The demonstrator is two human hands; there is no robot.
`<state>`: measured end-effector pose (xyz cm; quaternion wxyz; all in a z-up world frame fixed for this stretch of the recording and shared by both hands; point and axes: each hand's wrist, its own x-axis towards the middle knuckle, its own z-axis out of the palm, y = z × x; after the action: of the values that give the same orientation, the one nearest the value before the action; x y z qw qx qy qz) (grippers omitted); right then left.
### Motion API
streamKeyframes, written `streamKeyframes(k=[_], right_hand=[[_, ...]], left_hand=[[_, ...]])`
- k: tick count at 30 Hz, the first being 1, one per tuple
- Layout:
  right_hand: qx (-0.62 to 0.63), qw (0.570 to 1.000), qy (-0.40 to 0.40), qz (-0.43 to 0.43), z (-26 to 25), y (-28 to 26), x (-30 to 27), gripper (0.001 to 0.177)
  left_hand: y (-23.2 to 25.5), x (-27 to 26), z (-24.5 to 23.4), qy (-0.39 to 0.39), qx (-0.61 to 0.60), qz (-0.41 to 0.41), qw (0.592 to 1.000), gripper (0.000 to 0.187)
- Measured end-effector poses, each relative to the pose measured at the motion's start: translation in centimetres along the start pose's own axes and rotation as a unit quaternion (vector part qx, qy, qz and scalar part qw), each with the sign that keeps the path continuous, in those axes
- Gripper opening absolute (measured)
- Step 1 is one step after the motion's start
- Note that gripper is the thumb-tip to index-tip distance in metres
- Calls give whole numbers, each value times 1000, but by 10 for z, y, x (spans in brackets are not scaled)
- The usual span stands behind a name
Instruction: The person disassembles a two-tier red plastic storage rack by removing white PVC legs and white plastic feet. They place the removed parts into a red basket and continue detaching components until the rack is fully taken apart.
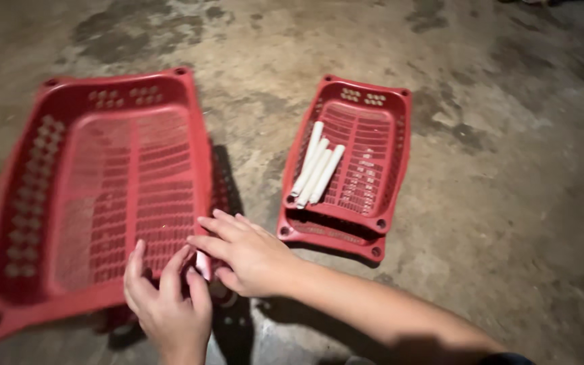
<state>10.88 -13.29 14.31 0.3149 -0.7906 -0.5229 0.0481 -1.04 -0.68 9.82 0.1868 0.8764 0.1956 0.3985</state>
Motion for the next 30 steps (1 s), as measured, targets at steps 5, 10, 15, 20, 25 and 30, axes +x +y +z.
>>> streamKeyframes(k=[5,10,15,20,25,30], right_hand=[[-189,981,-14,-37,28,-10,9,64],[-296,951,-26,-91,46,-4,18,37],[-306,943,-73,-108,44,-10,34,16],[-283,952,-67,-97,31,-43,55,13],[-225,966,-113,-63,-10,-74,95,30],[-257,950,-173,-42,-24,-116,121,48]], left_hand=[[-39,-56,25,165,-96,-121,974,31],[-67,-101,66,15,-127,-236,963,33],[-76,-103,89,-223,-112,-229,941,40],[-73,-73,75,-234,-163,-291,913,34],[-62,-16,31,-41,-271,-151,950,43],[-49,17,-7,-3,-294,-236,926,43]])
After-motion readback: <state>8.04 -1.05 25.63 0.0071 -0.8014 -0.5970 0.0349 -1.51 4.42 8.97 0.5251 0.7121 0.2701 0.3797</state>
